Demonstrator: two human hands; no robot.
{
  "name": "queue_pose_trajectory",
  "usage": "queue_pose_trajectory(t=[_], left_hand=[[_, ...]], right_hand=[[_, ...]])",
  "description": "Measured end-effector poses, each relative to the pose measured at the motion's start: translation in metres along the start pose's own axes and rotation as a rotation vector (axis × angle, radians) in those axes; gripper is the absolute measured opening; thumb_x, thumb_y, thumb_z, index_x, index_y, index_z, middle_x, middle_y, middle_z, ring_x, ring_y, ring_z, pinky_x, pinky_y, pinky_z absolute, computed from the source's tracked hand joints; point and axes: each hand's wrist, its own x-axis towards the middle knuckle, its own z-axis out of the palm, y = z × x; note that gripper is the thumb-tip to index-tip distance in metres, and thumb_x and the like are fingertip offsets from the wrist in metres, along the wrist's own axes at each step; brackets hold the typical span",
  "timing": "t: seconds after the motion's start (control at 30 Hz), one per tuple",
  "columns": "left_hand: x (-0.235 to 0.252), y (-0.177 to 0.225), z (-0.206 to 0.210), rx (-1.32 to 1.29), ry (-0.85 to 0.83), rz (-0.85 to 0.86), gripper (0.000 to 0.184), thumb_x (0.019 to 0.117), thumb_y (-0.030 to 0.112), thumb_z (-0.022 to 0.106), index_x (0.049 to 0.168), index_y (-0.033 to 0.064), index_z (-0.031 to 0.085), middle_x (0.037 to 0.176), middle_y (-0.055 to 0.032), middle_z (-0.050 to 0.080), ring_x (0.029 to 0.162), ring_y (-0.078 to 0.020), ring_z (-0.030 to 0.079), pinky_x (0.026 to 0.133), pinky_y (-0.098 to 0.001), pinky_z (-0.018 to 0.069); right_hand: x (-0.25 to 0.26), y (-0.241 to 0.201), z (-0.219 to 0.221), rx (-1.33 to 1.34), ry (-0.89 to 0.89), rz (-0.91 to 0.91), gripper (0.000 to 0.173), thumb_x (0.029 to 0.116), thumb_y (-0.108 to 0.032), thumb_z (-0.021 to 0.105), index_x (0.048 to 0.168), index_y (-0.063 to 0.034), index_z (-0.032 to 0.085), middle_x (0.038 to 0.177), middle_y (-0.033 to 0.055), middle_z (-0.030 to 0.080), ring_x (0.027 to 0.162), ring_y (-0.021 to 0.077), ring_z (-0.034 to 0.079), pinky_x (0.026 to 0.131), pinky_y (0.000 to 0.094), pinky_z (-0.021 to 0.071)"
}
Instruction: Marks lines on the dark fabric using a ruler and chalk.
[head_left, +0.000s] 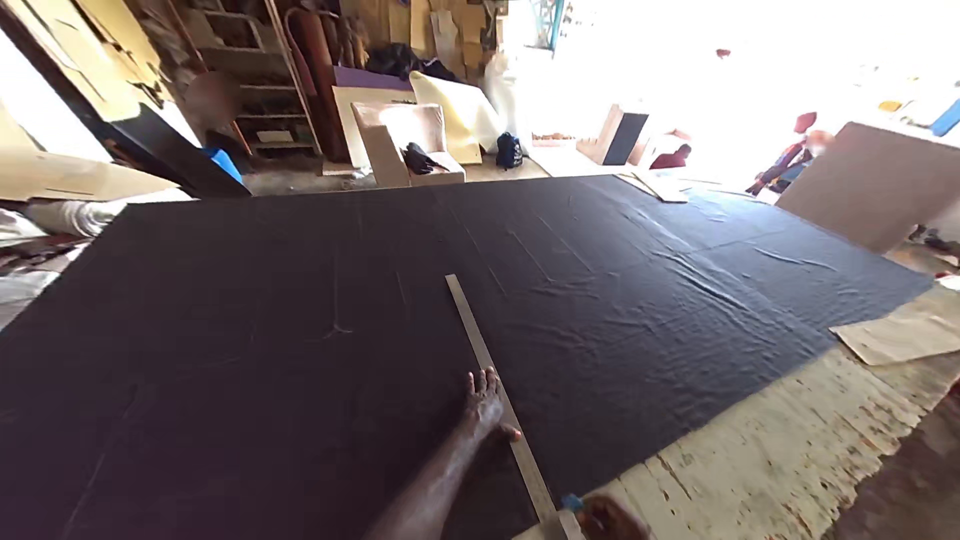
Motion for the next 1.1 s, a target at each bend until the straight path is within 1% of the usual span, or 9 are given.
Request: queue_pose_trajectory(t=[0.1, 0.2, 0.33, 0.47, 0.57, 0.7, 0.87, 0.97, 1.1], left_hand=[[-0.004, 0.002, -0.002, -0.026, -0.024, -0.014, 0.145, 0.0669, 0.091, 0.062, 0.162, -0.0041, 0.006, 0.17, -0.0253, -0.002, 0.158, -0.044, -0.002, 0.122, -0.0697, 0.0004], [-0.012, 0.001, 0.0, -0.064, 0.044, 0.015, 0.141, 0.069, 0.088, 0.064, 0.161, -0.0061, 0.014, 0.17, -0.0276, 0.002, 0.157, -0.0457, 0.002, 0.122, -0.0706, 0.0019], [-0.007, 0.005, 0.003, 0.057, 0.046, -0.013, 0.145, 0.0658, 0.093, 0.058, 0.16, -0.0082, 0.014, 0.169, -0.0282, 0.006, 0.156, -0.0467, 0.008, 0.122, -0.0682, 0.01], [-0.01, 0.003, -0.001, 0.055, 0.026, 0.029, 0.143, 0.0687, 0.094, 0.054, 0.16, -0.0084, 0.015, 0.169, -0.03, 0.005, 0.156, -0.0486, 0.007, 0.121, -0.0697, 0.0112], [-0.013, -0.004, 0.004, 0.015, 0.094, 0.081, 0.137, 0.0697, 0.092, 0.055, 0.158, -0.0084, 0.024, 0.168, -0.0304, 0.01, 0.155, -0.0483, 0.011, 0.12, -0.0698, 0.0139], [-0.014, -0.003, 0.006, 0.031, 0.126, 0.1, 0.133, 0.0712, 0.091, 0.055, 0.157, -0.0081, 0.03, 0.168, -0.0302, 0.011, 0.155, -0.048, 0.013, 0.119, -0.0707, 0.0162], [-0.017, -0.005, 0.004, 0.024, 0.092, 0.093, 0.138, 0.072, 0.094, 0.049, 0.16, -0.008, 0.018, 0.169, -0.0291, 0.006, 0.156, -0.047, 0.009, 0.12, -0.0708, 0.0122], [-0.018, -0.009, 0.008, -0.017, 0.146, 0.114, 0.139, 0.0712, 0.095, 0.047, 0.16, -0.0082, 0.019, 0.169, -0.028, 0.008, 0.157, -0.0456, 0.009, 0.12, -0.0706, 0.0108], [-0.018, -0.015, 0.013, -0.07, 0.146, 0.125, 0.139, 0.0713, 0.097, 0.043, 0.161, -0.0047, 0.016, 0.171, -0.0228, 0.007, 0.159, -0.0406, 0.002, 0.122, -0.0705, 0.0035]], right_hand=[[0.109, -0.013, 0.046, -0.001, -0.04, -0.077, 0.015, 0.0917, -0.012, 0.072, 0.104, -0.0043, 0.071, 0.088, 0.0041, 0.073, 0.072, 0.0152, 0.07, 0.066, 0.0353, 0.0628], [0.22, -0.02, 0.108, -0.113, -0.115, -0.056, 0.016, 0.0931, -0.018, 0.07, 0.105, -0.0074, 0.072, 0.087, 0.0024, 0.072, 0.075, 0.0132, 0.069, 0.071, 0.0344, 0.0612], [0.34, -0.009, 0.181, -0.298, -0.13, -0.005, 0.026, 0.0954, -0.021, 0.067, 0.12, -0.0149, 0.071, 0.096, 0.0074, 0.073, 0.086, 0.0222, 0.07, 0.08, 0.0484, 0.0589], [0.417, 0.0, 0.227, -0.375, -0.092, 0.023, 0.029, 0.0948, -0.018, 0.063, 0.123, -0.0162, 0.07, 0.1, 0.0116, 0.073, 0.092, 0.0309, 0.071, 0.08, 0.0575, 0.0571], [0.444, 0.002, 0.246, -0.409, -0.08, 0.056, 0.028, 0.0939, -0.019, 0.064, 0.121, -0.0173, 0.07, 0.105, 0.0118, 0.074, 0.097, 0.0324, 0.071, 0.081, 0.0589, 0.0566], [0.459, 0.002, 0.253, -0.473, -0.064, 0.013, 0.023, 0.095, -0.02, 0.063, 0.117, -0.0145, 0.07, 0.107, 0.0124, 0.073, 0.101, 0.0328, 0.07, 0.083, 0.0581, 0.0566], [0.457, -0.007, 0.249, -0.54, -0.143, 0.012, 0.022, 0.0952, -0.019, 0.061, 0.115, -0.0132, 0.069, 0.107, 0.0139, 0.072, 0.102, 0.0337, 0.069, 0.083, 0.0577, 0.056], [0.447, -0.012, 0.238, -0.601, -0.232, 0.016, 0.024, 0.0916, -0.018, 0.065, 0.114, -0.0131, 0.068, 0.104, 0.015, 0.072, 0.1, 0.0352, 0.07, 0.081, 0.0589, 0.0562], [0.387, -0.018, 0.191, -0.621, -0.364, -0.006, 0.025, 0.087, -0.018, 0.072, 0.111, -0.0113, 0.071, 0.103, 0.0149, 0.072, 0.097, 0.0352, 0.069, 0.082, 0.0608, 0.056]])
